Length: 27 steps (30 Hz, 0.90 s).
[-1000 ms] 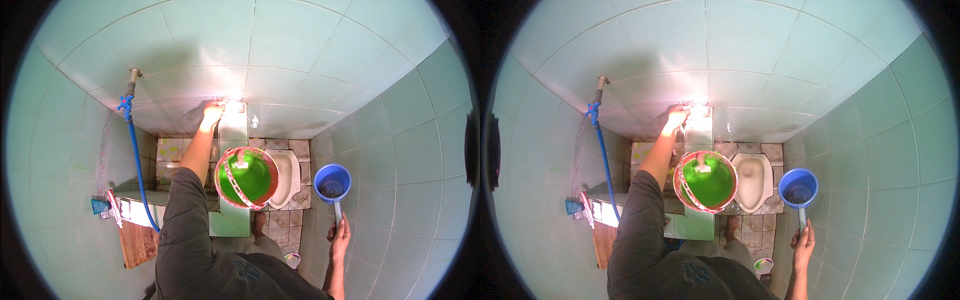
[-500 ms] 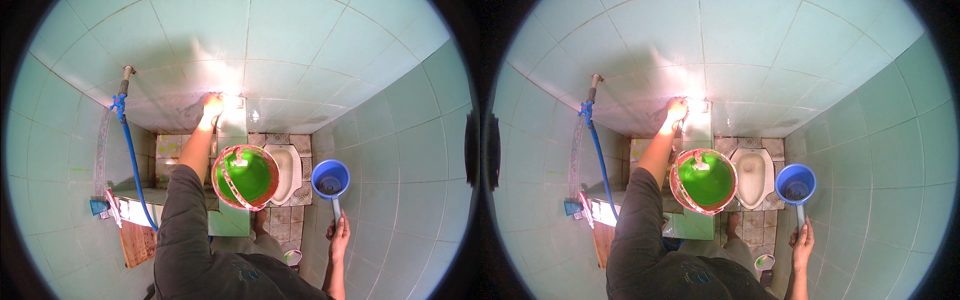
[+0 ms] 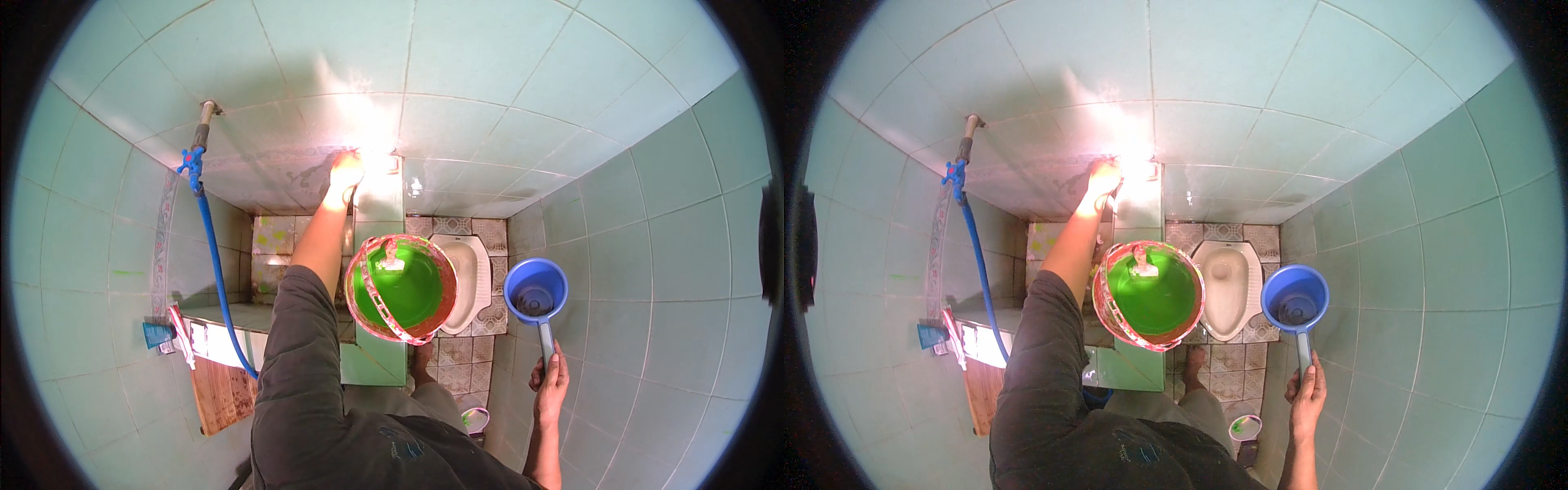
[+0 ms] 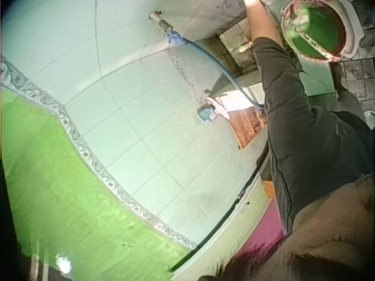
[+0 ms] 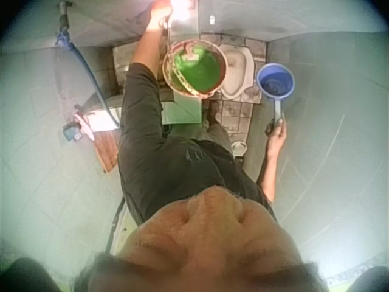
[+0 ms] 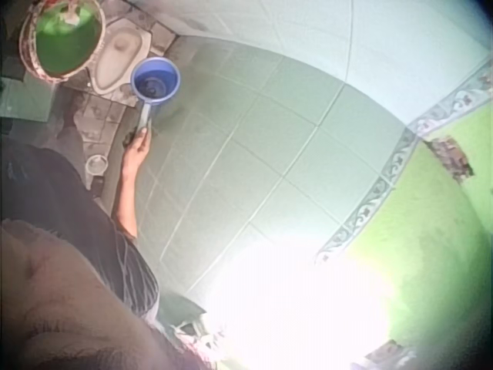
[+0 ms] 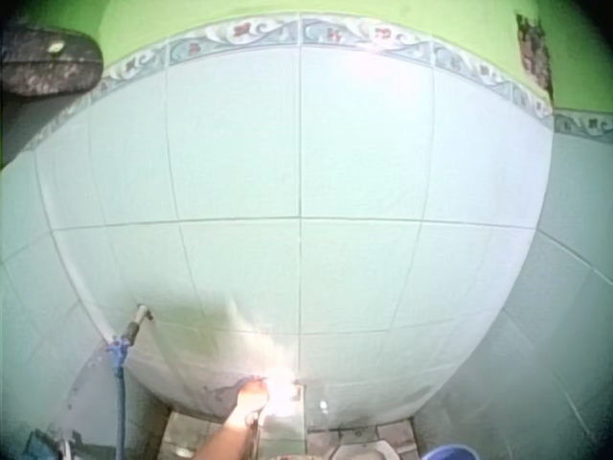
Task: The person cleans a tiled wall section by hand using water and a cloth. They scoop water from a bucket using a blue scoop, pour it onto the tiles, and scrub the surface with a cloth before rinsing with more water.
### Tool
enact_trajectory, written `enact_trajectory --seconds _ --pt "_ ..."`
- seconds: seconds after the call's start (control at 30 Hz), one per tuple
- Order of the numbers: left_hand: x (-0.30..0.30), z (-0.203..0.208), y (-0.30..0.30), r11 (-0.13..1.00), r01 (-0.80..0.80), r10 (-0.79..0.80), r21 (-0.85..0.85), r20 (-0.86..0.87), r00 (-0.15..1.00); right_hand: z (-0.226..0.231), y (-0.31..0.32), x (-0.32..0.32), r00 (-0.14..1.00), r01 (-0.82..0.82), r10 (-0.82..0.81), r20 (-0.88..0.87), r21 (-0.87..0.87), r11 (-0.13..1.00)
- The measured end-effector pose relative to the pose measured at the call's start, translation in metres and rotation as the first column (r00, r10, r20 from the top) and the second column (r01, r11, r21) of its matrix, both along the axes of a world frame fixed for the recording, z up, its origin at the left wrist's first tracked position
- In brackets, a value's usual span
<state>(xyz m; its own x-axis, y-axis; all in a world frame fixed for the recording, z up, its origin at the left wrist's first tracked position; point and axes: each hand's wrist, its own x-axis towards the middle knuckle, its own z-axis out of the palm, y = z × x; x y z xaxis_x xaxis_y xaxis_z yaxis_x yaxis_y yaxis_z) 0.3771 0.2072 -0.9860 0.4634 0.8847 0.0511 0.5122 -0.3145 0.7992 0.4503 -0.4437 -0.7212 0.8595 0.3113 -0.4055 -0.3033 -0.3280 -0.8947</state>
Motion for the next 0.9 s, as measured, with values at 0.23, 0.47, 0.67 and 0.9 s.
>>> enact_trajectory --seconds 0.23,0.47,0.67,0.9 --pt "0.030 0.031 -0.044 0.975 -0.035 0.066 -0.221 0.134 0.989 0.000 -0.004 0.000 0.999 0.034 -0.033 0.023 -0.045 0.998" --pt "0.024 0.013 -0.026 0.930 -0.040 0.115 -0.366 0.186 0.976 -0.003 -0.004 0.002 1.000 0.002 0.000 0.028 -0.047 0.999" --pt "0.001 0.027 -0.040 0.981 -0.075 0.104 -0.181 0.155 0.982 -0.003 -0.001 0.001 0.998 -0.011 0.015 0.054 -0.074 0.997" --pt "-0.063 0.116 -0.108 0.928 -0.066 0.149 -0.367 0.205 0.967 -0.006 -0.001 0.004 0.998 -0.026 0.029 0.063 -0.047 0.999"
